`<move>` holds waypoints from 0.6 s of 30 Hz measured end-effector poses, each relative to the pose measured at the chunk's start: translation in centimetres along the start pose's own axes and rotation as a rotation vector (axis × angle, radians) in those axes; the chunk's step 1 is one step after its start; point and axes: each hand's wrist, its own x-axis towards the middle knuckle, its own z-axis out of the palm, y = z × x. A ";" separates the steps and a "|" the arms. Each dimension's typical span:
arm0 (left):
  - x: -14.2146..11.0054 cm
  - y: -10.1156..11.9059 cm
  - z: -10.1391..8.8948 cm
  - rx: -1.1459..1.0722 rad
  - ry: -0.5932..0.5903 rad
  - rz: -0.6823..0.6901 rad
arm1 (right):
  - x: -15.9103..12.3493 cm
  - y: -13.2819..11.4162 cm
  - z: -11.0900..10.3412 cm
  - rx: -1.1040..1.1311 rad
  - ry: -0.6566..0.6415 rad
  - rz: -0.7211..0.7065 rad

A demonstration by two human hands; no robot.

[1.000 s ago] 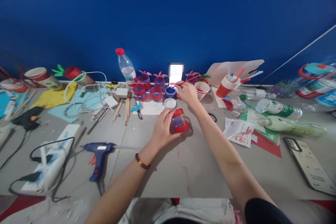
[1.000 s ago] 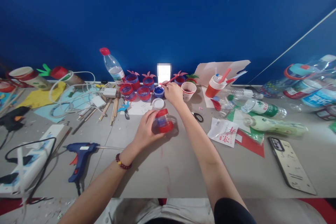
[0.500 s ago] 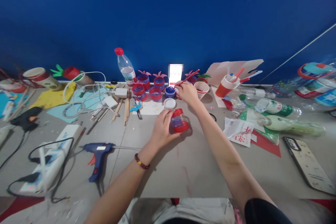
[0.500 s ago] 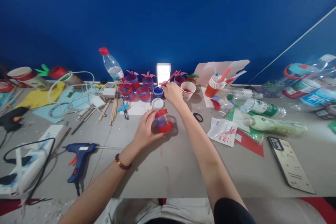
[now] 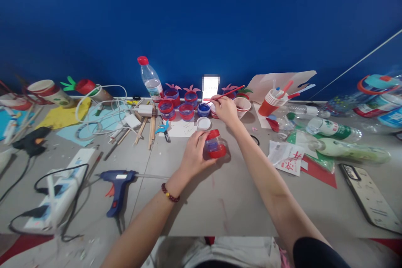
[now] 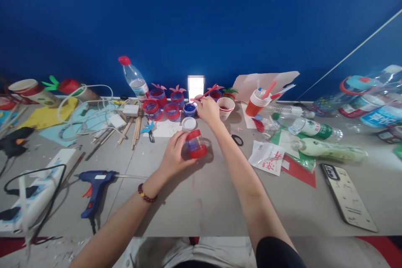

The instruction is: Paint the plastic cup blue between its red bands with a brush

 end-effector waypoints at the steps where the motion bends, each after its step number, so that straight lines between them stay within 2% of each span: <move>1: 0.0 0.0 0.0 -0.001 0.000 -0.002 | 0.0 0.0 0.1 -0.002 -0.002 -0.008; 12: 0.1 0.1 0.0 -0.022 -0.004 0.007 | 0.0 0.3 0.8 -0.008 -0.006 -0.010; 18: 0.1 0.2 0.0 0.008 0.023 0.036 | -0.2 -0.4 0.0 0.000 -0.058 0.009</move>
